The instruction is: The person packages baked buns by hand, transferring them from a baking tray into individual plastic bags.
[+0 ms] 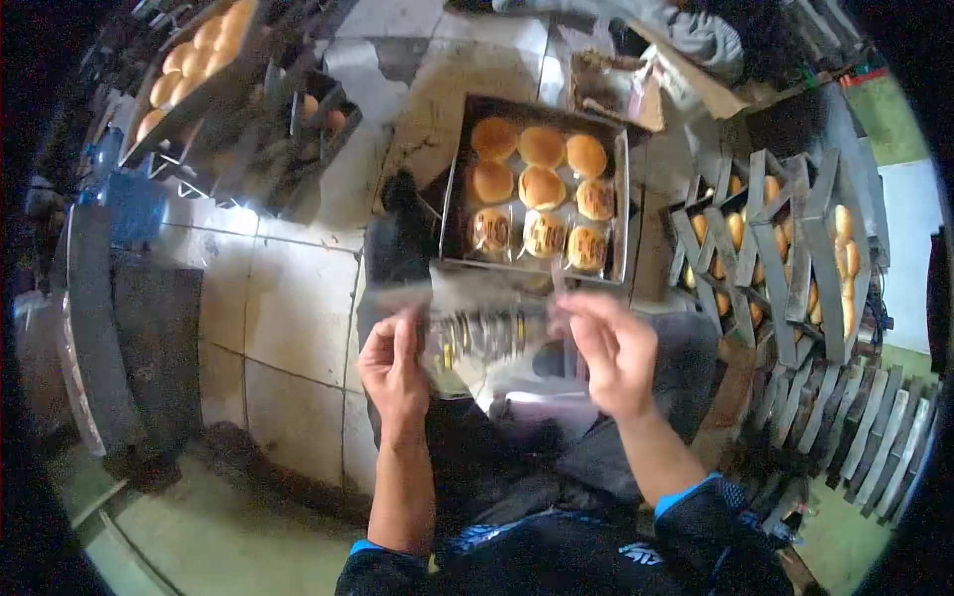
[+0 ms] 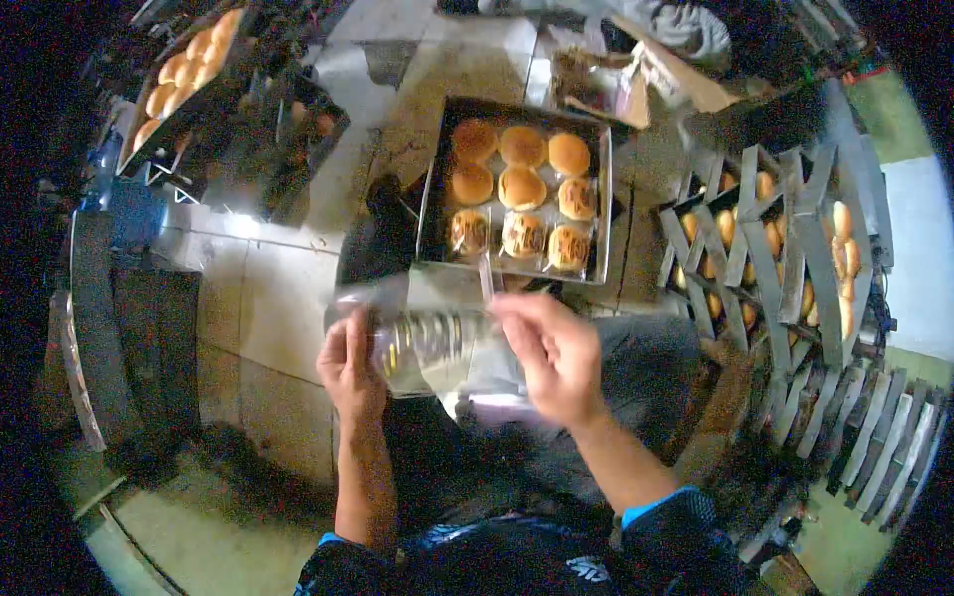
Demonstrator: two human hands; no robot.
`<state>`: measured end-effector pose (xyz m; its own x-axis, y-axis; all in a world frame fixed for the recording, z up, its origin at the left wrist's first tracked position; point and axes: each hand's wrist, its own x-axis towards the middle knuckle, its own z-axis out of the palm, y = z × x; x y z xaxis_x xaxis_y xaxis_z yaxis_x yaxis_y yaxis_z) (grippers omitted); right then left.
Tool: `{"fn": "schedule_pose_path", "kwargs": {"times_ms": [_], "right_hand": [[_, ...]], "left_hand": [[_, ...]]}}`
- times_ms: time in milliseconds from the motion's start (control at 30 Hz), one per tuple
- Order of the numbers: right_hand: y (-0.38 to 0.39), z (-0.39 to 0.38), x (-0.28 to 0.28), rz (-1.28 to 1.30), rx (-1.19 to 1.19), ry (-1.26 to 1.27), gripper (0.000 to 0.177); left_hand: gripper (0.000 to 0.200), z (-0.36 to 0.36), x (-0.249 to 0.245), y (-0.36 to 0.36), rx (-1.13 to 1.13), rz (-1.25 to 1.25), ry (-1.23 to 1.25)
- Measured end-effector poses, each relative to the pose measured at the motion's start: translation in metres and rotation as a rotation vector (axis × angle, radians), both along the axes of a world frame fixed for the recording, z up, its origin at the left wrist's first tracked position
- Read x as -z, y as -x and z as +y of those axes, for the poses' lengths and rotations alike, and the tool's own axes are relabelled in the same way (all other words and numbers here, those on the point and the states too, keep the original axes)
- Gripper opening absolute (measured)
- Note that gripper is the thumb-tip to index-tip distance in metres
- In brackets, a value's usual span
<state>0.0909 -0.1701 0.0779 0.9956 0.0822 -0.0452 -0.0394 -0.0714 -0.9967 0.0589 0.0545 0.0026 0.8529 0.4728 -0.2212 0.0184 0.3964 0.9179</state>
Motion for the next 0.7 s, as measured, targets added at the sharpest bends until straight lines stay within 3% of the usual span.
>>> {"fn": "schedule_pose_path", "kwargs": {"times_ms": [67, 133, 200, 233, 267, 333, 367, 433, 467, 567, 667, 700], "right_hand": [[-0.023, 0.003, 0.0, 0.206, 0.023, -0.266, 0.027], [-0.028, -0.024, 0.008, 0.232, -0.057, -0.052, 0.023], [-0.027, -0.046, 0.013, 0.102, 0.002, 0.043, 0.013], [-0.027, -0.056, 0.014, 0.015, -0.014, 0.055, 0.013], [-0.026, -0.068, 0.015, -0.068, -0.026, 0.065, 0.014], [-0.019, -0.095, 0.005, -0.113, -0.26, 0.2, 0.015], [-0.011, -0.103, 0.003, -0.203, -0.332, 0.36, 0.013], [0.018, -0.109, -0.005, -0.218, -0.322, 0.398, 0.009], [0.028, -0.114, -0.01, -0.268, -0.334, 0.443, 0.009], [0.05, -0.121, -0.016, -0.309, -0.327, 0.402, 0.008], [0.074, -0.109, 0.025, -0.207, -0.406, 0.458, 0.01], [0.084, -0.108, 0.044, -0.272, -0.416, 0.494, 0.013]], "left_hand": [[0.011, -0.009, -0.014, -0.013, 0.084, 0.041, -0.091], [0.014, -0.01, -0.017, -0.021, 0.287, 0.059, -0.077], [0.022, -0.017, -0.019, -0.021, 0.44, 0.001, -0.095], [0.033, -0.022, -0.032, -0.019, 0.549, 0.022, 0.065], [0.047, -0.024, -0.028, -0.013, 0.65, 0.084, -0.011], [0.049, -0.032, -0.035, -0.004, 0.878, 0.095, -0.216], [0.04, -0.037, -0.035, 0.003, 0.964, 0.067, -0.305], [0.03, -0.047, -0.051, 0.016, 1.157, 0.06, -0.678], [0.029, -0.051, -0.053, 0.022, 1.203, -0.021, -0.87], [0.026, -0.058, -0.055, 0.034, 1.201, -0.041, -0.935], [0.019, -0.058, -0.035, 0.05, 1.228, -0.14, -1.334], [0.016, -0.06, -0.028, 0.058, 1.21, -0.116, -1.33]]}}
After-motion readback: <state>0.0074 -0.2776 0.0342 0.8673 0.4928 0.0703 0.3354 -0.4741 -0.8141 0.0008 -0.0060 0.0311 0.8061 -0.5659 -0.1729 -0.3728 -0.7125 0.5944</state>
